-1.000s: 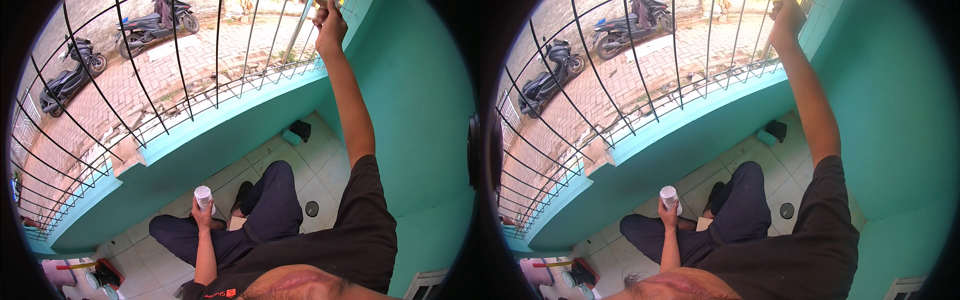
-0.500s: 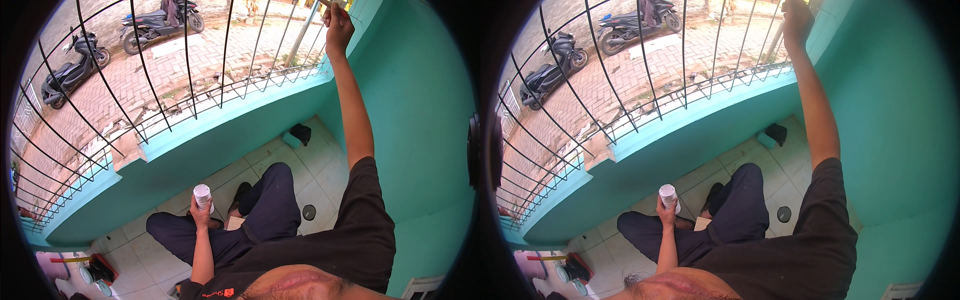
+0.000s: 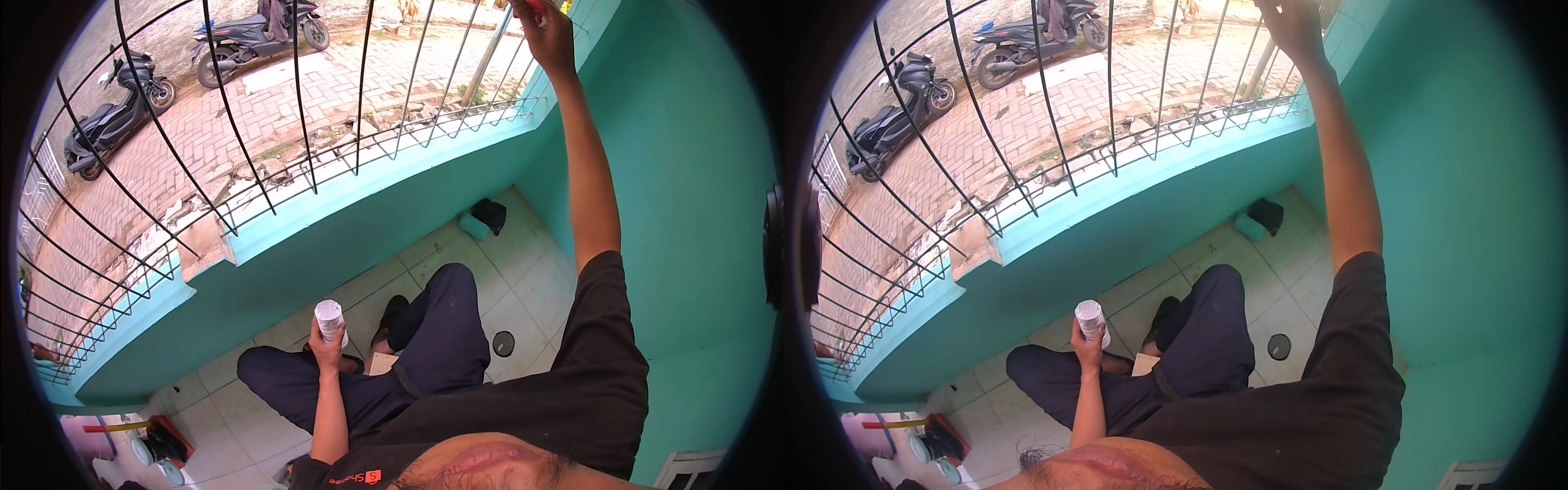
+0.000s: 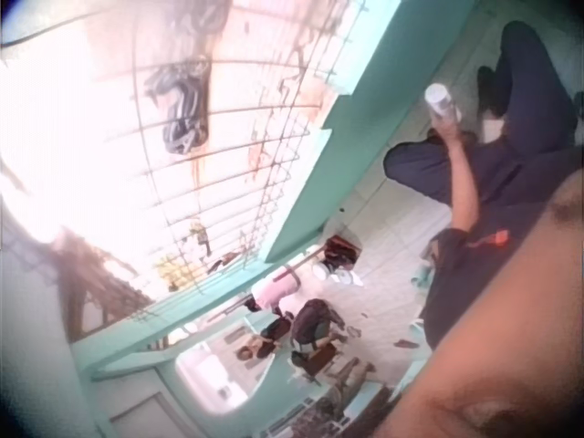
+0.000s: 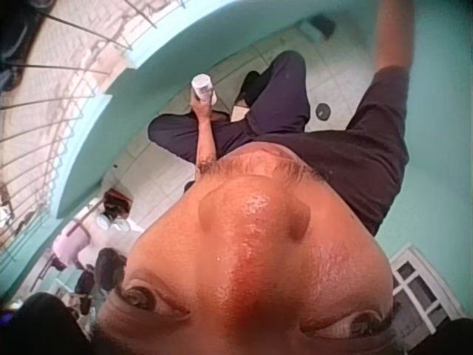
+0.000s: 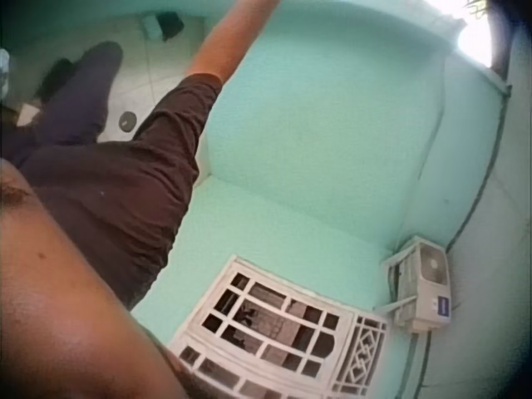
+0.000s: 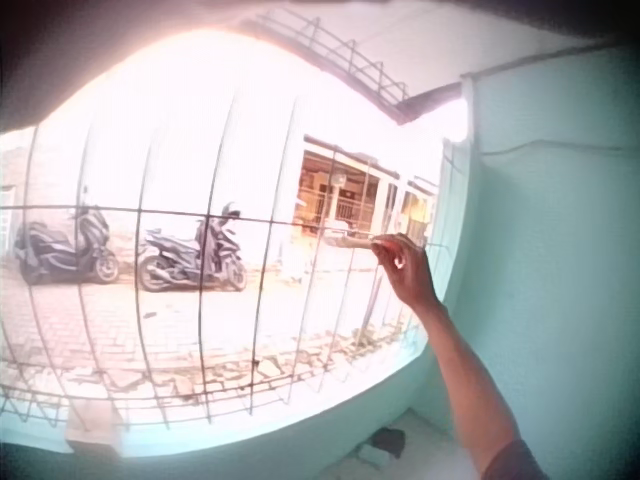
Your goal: The person sits on the floor and paints a metal railing white using a paintbrush and a small container of paint. They repeatedly dip the brush into the container and apply paint to the vertical bars of the railing.
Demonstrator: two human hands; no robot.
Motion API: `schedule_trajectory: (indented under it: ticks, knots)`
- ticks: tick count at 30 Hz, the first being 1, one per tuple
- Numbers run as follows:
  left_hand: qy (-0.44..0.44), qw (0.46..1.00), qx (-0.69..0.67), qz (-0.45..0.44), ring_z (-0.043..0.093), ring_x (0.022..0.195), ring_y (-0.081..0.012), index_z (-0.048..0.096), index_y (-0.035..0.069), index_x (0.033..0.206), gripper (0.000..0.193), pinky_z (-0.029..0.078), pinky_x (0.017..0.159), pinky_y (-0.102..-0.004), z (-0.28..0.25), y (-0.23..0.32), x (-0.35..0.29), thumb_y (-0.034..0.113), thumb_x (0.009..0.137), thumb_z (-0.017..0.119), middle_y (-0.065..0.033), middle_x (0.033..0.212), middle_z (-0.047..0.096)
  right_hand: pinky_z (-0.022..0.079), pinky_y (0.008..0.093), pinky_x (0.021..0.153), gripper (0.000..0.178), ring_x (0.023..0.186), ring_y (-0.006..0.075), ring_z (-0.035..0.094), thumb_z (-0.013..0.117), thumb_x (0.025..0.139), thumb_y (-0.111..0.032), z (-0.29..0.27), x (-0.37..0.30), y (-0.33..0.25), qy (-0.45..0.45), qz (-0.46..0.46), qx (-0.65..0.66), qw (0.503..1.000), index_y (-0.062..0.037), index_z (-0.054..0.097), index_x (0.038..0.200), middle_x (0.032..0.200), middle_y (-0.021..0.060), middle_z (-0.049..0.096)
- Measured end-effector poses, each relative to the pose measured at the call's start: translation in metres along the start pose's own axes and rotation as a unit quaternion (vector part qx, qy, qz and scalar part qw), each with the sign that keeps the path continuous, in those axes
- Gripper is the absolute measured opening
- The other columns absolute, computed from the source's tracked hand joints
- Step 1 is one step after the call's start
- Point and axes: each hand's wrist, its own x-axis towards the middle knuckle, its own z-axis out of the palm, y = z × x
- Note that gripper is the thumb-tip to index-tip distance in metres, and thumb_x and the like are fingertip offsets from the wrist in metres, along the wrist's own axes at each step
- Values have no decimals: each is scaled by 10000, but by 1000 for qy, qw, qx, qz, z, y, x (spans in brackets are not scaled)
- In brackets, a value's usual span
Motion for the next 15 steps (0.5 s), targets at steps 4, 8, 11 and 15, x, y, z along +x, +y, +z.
schedule_trajectory:
  ticks: [4,8,11,15]
  knots:
    - [-5,1000,8,0,665,990,-199,576,-9,1292,582,513,887,-336,5,1,2,132,790,833,-125,1101,704,446,280,566,241,646,123,580,624,1008,-262,-15,16,-5,-5,24,-8,1000,-32,689,1031,787,45,651]
    - [4,1000,12,-4,666,984,-199,577,-10,1290,583,514,885,-336,2,4,0,136,788,835,-124,1096,705,481,281,573,282,643,121,605,608,1017,-300,-16,6,-2,-3,39,0,999,-35,692,1063,745,38,659]
    - [-2,1000,11,-4,666,983,-197,577,-12,1290,581,515,883,-335,3,6,0,136,790,833,-125,1098,705,503,281,598,303,688,116,626,611,1015,-312,-13,7,-1,-13,49,40,998,-27,689,1083,790,48,675]
    - [-2,1000,4,-7,663,989,-192,576,-13,1294,578,515,883,-334,2,2,1,139,797,829,-123,1108,703,488,263,592,295,695,111,619,612,1015,-304,-22,21,-4,-12,76,31,997,-26,691,1078,798,47,669]
